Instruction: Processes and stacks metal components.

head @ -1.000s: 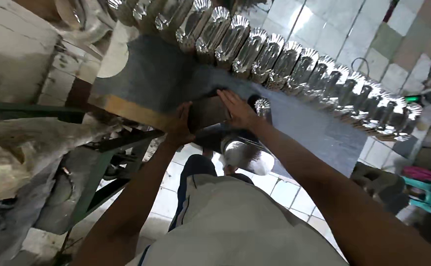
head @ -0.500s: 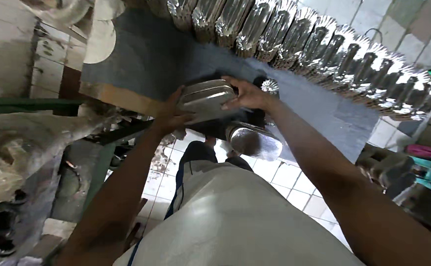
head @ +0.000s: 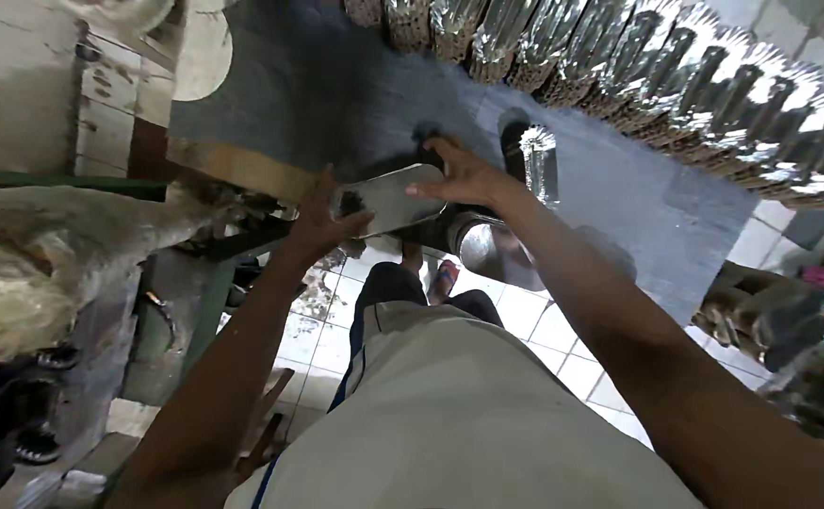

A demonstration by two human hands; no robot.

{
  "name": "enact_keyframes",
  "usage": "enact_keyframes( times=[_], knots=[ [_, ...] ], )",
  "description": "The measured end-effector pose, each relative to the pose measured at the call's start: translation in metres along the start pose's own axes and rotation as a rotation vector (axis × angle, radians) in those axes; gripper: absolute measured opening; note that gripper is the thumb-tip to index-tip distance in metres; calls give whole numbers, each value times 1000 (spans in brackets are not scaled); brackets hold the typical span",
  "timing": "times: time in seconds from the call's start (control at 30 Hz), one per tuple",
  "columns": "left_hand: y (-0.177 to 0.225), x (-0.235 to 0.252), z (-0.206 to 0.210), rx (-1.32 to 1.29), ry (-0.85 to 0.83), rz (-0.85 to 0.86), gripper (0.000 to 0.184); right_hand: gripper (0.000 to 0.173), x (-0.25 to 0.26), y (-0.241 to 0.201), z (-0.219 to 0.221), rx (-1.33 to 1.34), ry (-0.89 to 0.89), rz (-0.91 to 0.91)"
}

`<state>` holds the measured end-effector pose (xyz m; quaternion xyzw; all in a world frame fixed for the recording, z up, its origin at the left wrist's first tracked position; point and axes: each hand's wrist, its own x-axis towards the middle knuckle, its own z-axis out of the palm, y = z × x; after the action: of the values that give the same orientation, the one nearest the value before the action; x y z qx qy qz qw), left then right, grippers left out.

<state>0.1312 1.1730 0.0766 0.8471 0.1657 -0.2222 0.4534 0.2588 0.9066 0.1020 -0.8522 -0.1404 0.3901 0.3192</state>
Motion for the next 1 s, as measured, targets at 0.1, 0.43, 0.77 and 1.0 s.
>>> enact_keyframes(
  times=[0.1,0.43,0.77,1.0],
  knots=[
    [20,-18,-4,101,84,237,103,100,-9,4,14,-136,128,-378],
    [37,-22,26,774,32,306,71,91,-25,10,47,-516,87,-439],
    [95,-42,45,777,50,475,71,62,-196,92,47,-257,516,-223],
    [34,-12,46,436,50,663,31,82,-176,106,65,-478,430,-38]
  ],
)
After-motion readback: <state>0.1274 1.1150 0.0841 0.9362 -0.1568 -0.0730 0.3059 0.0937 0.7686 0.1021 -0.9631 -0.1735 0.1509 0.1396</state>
